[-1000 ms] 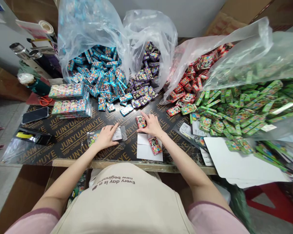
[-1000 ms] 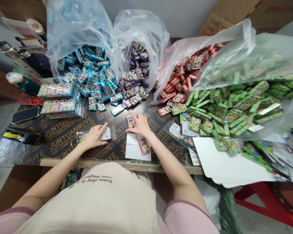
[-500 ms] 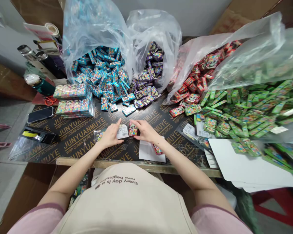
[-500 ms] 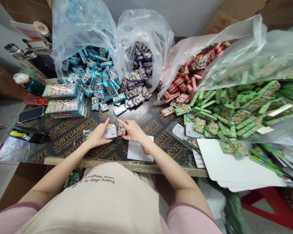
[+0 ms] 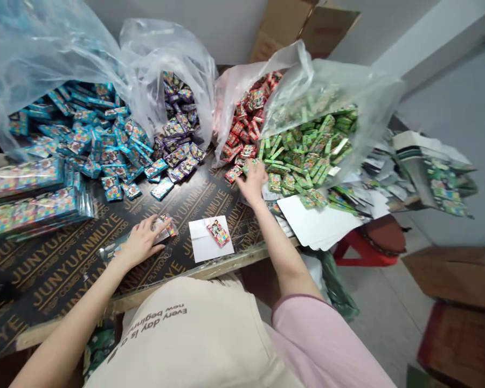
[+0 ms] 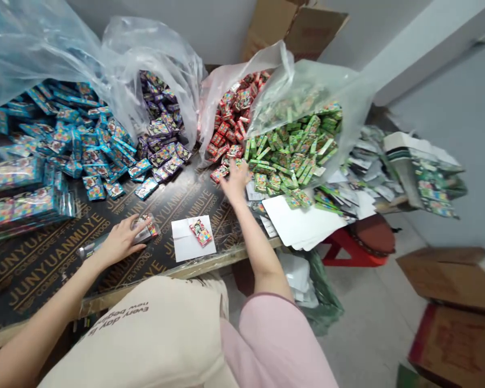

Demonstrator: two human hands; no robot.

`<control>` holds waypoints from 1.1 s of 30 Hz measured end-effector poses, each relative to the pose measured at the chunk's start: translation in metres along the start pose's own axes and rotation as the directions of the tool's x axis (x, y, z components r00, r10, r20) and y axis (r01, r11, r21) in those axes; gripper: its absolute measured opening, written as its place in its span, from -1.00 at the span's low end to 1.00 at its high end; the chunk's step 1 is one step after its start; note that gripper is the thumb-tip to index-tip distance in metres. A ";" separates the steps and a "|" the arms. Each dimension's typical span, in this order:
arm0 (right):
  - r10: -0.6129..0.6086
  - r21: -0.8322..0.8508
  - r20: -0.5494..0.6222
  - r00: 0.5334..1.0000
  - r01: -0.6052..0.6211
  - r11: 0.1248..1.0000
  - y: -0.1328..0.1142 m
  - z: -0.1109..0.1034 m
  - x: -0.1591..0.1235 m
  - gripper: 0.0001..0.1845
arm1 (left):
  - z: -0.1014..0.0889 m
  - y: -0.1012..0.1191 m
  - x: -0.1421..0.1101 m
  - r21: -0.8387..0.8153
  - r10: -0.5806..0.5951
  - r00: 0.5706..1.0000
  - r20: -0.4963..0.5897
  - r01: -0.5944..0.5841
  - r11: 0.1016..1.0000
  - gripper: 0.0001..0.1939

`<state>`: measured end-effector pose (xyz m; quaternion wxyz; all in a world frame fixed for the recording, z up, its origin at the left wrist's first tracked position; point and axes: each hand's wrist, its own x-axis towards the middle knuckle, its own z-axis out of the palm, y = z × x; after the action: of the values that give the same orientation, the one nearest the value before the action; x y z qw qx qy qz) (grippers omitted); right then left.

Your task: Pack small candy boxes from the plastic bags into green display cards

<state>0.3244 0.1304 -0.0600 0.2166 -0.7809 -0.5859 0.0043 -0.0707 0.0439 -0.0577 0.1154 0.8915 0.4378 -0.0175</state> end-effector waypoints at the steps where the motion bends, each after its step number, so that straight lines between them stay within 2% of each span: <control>1: 0.134 -0.072 -0.057 0.989 -0.138 0.988 0.026 -0.006 0.008 -0.28 | -0.001 0.002 0.002 0.028 0.017 1.000 0.021 -0.017 0.999 -0.31; 3: 0.299 -0.168 -0.095 0.950 -0.311 0.935 0.071 -0.016 0.016 -0.30 | -0.004 0.006 0.006 0.062 0.032 0.998 0.059 -0.036 0.997 -0.39; 5: 0.341 -0.211 -0.036 0.939 -0.340 0.916 0.098 -0.021 0.014 -0.35 | -0.006 0.007 0.009 0.080 0.036 0.996 0.085 -0.043 0.996 -0.45; 6: 0.328 -0.207 -0.002 0.945 -0.321 0.924 0.104 -0.022 0.010 -0.38 | -0.007 0.007 0.010 0.085 0.040 0.995 0.096 -0.048 0.995 -0.47; 8: 0.239 -0.122 0.037 0.970 -0.233 0.965 0.098 -0.024 0.002 -0.40 | -0.007 0.007 0.012 0.084 0.047 0.993 0.108 -0.057 0.995 -0.54; 10: 0.060 0.080 0.065 0.996 -0.065 0.995 0.073 -0.025 -0.008 -0.31 | -0.007 0.008 0.013 0.063 0.049 0.994 0.095 -0.055 0.997 -0.57; 12: -0.197 0.346 0.107 0.974 0.149 0.926 0.034 -0.027 -0.020 -0.22 | -0.009 0.013 0.015 0.014 0.029 0.999 0.030 -0.029 0.999 -0.50; 14: -0.450 0.569 0.150 0.880 0.296 0.768 -0.011 -0.029 -0.034 -0.20 | -0.014 0.022 0.017 -0.092 -0.029 0.996 -0.081 0.022 0.996 -0.32; 17: -0.709 0.743 0.199 0.676 0.368 0.559 -0.075 -0.035 -0.059 -0.22 | -0.026 0.041 0.023 -0.339 -0.161 0.952 -0.260 0.066 0.938 -0.11; 19: -0.790 0.789 0.235 0.567 0.363 0.495 -0.106 -0.037 -0.072 -0.22 | -0.033 0.052 0.025 -0.420 -0.193 0.925 -0.326 0.041 0.906 -0.19; 21: -0.807 0.808 0.277 0.522 0.328 0.490 -0.128 -0.035 -0.080 -0.23 | -0.036 0.058 0.025 -0.483 -0.218 0.924 -0.315 0.042 0.875 -0.50; 22: -0.802 0.814 0.293 0.521 0.305 0.495 -0.135 -0.033 -0.082 -0.24 | -0.036 0.060 0.024 -0.545 -0.256 0.925 -0.283 0.065 0.836 -0.67; 23: -0.793 0.820 0.296 0.533 0.284 0.497 -0.139 -0.031 -0.083 -0.23 | -0.036 0.060 0.023 -0.637 -0.306 0.924 -0.230 0.095 0.765 -0.74; 24: -0.785 0.827 0.285 0.551 0.272 0.491 -0.142 -0.028 -0.084 -0.20 | -0.034 0.059 0.021 -0.746 -0.362 0.918 -0.160 0.127 0.653 -0.72; 26: -0.784 0.836 0.227 0.577 0.297 0.461 -0.144 -0.022 -0.086 -0.04 | -0.031 0.054 0.017 -0.927 -0.450 0.893 0.000 0.169 0.336 -0.67; 28: -0.813 0.824 0.161 0.559 0.378 0.423 -0.143 -0.019 -0.089 0.12 | -0.029 0.050 0.014 -0.985 -0.480 0.867 0.135 0.169 0.029 -0.68; 29: -0.832 0.808 0.141 0.537 0.424 0.410 -0.143 -0.018 -0.092 0.16 | -0.029 0.049 0.013 -0.984 -0.483 0.857 0.179 0.163 -0.075 -0.69; 31: -0.860 0.769 0.126 0.494 0.499 0.399 -0.144 -0.017 -0.100 0.16 | -0.028 0.048 0.012 -0.972 -0.482 0.848 0.222 0.153 -0.178 -0.70; 33: -0.870 0.742 0.125 0.477 0.537 0.401 -0.147 -0.017 -0.107 0.07 | -0.027 0.051 0.013 -0.970 -0.478 0.849 0.224 0.146 -0.196 -0.71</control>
<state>0.1604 0.0588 -0.0206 0.2757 -0.2917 -0.8659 0.2984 -0.0248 0.0297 -0.0230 0.6703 0.3643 0.5218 0.3817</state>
